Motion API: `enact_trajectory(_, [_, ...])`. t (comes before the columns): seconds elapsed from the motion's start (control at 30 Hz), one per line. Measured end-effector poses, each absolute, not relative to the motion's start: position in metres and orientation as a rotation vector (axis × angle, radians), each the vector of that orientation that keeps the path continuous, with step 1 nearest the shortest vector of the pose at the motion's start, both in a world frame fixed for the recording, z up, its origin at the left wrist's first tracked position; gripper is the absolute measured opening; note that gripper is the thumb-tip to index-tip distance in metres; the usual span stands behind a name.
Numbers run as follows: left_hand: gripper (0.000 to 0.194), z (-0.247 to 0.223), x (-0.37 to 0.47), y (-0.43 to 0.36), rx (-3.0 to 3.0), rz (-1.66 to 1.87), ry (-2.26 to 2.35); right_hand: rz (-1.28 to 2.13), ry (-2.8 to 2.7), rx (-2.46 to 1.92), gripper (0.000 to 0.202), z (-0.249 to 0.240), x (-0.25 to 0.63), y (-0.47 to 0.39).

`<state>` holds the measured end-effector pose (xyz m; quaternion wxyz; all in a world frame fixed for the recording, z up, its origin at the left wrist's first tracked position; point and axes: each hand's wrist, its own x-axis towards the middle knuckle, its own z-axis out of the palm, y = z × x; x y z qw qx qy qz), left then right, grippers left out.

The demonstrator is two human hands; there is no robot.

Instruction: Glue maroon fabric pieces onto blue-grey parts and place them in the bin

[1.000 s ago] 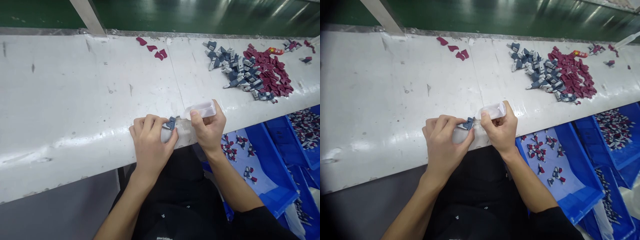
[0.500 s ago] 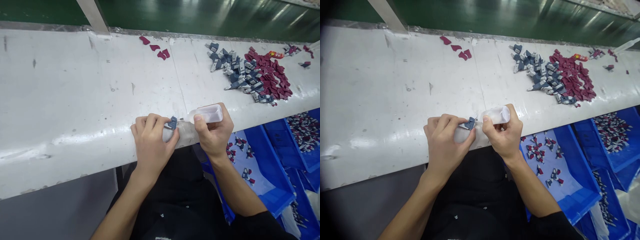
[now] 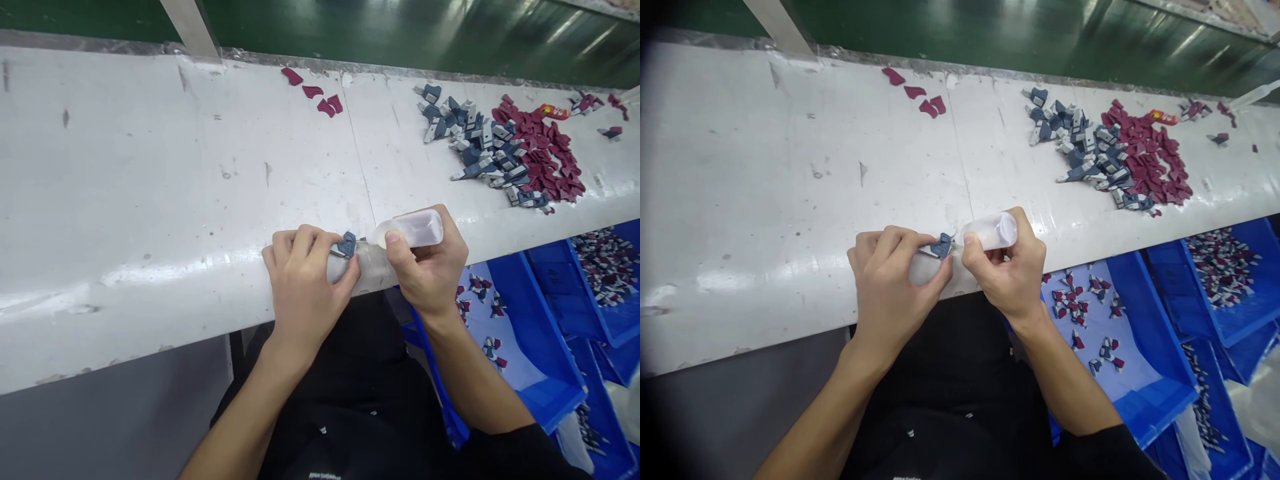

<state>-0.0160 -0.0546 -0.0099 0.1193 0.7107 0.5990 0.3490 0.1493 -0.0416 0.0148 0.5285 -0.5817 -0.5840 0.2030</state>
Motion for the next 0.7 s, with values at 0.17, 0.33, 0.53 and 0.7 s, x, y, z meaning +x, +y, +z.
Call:
enact_trajectory(0.17, [0.018,-0.011,-0.016,-0.055,2.088,1.018,1.753,0.430,-1.481,-1.418,0.027,0.022,0.148,-0.045])
enact_trajectory(0.33, [0.018,-0.011,-0.015,-0.055,2.090,1.025,1.759,0.384,-1.561,-1.438,0.025,0.028,0.146,-0.051])
enact_trajectory(0.53, [0.017,-0.011,-0.016,-0.055,2.097,1.036,1.756,0.425,-1.535,-1.457,0.028,0.028,0.145,-0.052])
enact_trajectory(0.7, [0.016,-0.010,-0.016,-0.055,2.106,1.029,1.751,0.506,-1.481,-1.477,0.030,0.025,0.142,-0.047])
